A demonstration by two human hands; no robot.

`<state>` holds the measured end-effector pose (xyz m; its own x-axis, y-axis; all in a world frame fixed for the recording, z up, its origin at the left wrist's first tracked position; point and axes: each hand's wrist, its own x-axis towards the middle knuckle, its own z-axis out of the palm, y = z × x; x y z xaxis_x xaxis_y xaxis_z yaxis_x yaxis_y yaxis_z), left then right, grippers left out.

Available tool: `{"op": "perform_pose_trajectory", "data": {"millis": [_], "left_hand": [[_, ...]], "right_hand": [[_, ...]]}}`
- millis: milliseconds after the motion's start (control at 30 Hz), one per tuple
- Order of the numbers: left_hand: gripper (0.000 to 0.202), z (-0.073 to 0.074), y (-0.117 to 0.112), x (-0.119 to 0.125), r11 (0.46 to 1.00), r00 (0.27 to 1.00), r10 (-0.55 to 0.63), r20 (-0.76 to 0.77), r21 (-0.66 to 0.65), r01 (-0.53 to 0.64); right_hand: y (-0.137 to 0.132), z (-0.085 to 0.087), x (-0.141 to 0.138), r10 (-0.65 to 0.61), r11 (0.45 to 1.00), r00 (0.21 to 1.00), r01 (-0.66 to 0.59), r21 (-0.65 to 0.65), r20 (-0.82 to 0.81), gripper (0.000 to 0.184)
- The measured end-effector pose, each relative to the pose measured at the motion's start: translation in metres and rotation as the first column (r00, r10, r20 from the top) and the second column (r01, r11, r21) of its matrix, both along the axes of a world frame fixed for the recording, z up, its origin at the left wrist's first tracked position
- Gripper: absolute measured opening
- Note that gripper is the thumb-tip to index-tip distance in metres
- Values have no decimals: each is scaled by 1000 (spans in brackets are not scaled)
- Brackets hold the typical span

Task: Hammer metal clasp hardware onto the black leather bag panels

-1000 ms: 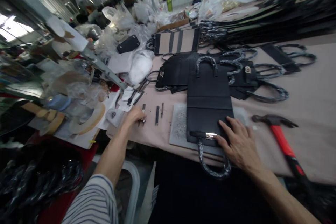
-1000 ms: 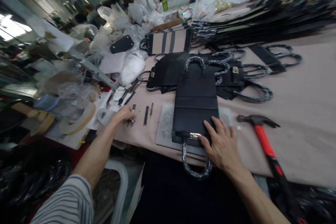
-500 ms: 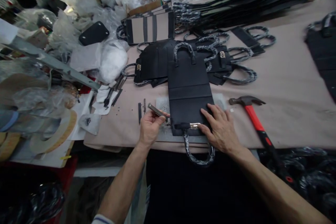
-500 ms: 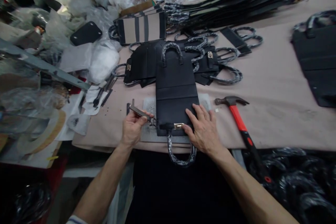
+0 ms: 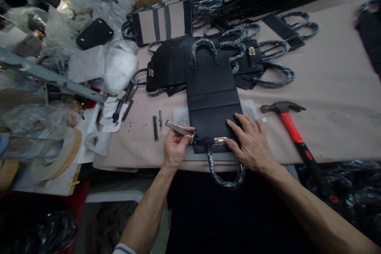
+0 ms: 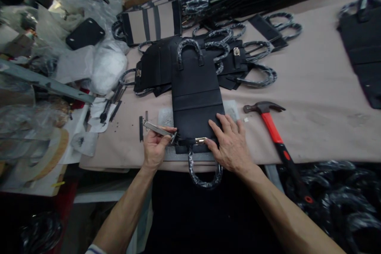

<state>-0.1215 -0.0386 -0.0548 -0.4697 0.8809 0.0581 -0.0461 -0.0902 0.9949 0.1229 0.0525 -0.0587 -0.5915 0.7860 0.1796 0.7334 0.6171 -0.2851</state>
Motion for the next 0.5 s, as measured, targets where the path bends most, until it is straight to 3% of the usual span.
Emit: {"op": "perform_pose_trajectory", "data": {"millis": [200, 500], "left_hand": [[37, -2, -1, -1, 998, 996, -47, -75, -53, 43], [18, -1, -8, 1, 997, 989, -71, -132, 26, 75]], "right_hand": [[0, 0, 1, 3, 1000, 1000, -3, 6, 0, 57], [2, -1, 1, 11, 1000, 1000, -11, -4, -20, 59]]}}
